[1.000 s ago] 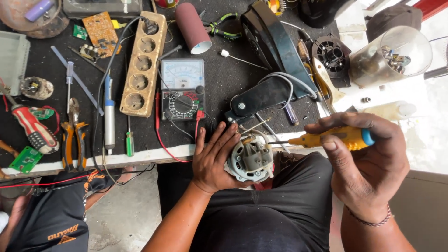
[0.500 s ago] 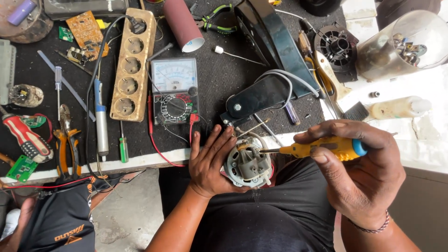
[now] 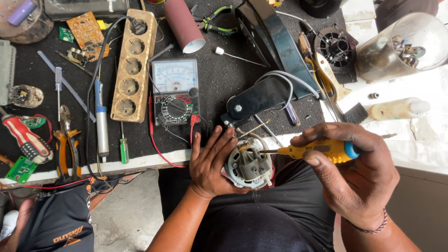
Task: Repairing and cleaning a small electric motor using a screwdriver and a brush on a workbench.
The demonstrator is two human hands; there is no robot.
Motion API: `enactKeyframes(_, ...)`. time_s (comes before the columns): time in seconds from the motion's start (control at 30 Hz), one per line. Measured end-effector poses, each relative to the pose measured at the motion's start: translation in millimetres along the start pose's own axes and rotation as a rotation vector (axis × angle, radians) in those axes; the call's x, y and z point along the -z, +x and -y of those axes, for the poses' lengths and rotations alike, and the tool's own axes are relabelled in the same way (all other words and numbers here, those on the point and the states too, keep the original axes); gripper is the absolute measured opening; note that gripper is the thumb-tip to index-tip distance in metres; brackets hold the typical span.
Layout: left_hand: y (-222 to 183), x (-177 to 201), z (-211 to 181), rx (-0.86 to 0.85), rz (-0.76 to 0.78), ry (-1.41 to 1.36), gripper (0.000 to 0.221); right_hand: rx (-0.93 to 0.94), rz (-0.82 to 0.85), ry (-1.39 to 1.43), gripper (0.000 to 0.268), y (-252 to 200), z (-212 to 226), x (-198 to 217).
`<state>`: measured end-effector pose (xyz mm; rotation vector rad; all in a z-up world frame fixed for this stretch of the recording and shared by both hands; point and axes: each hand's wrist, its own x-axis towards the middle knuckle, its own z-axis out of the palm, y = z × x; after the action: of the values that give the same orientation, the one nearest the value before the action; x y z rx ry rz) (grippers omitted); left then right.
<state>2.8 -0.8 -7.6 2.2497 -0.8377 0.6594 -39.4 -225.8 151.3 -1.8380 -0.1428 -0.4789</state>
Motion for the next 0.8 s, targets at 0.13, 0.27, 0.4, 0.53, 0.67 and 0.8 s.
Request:
enactKeyframes(0.13,0.0,-0.4,1.5,-0.006,-0.01,-0.017,0.099,0.037,0.041,-0.051,0.037,-0.6,1.7,3.2)
enactKeyframes(0.27,-0.1,-0.5,1.0,-0.003,-0.012,-0.021,0.099,0.108,0.118,-0.101,0.04,0.4,1.3,8.8)
enactKeyframes(0.4,-0.7,-0.9,1.4,-0.005,-0.009,-0.018,0.1,0.164,0.146,-0.134,0.04,1.7,-1.1,11.2)
enactKeyframes(0.53,0.6,-0.2,1.1,-0.011,-0.017,-0.017,0.099,0.19,0.186,-0.173,0.047,5.6,2.8,13.1)
enactKeyframes(0.67,0.9,0.5,0.4,-0.007,-0.004,-0.009,0.1,0.331,0.221,-0.348,0.049,12.8,9.4,13.5)
enactKeyframes(0.8,1.1,0.8,-0.1,-0.007,-0.003,-0.006,0.099,0.342,0.293,-0.336,0.045,20.6,19.4,9.2)
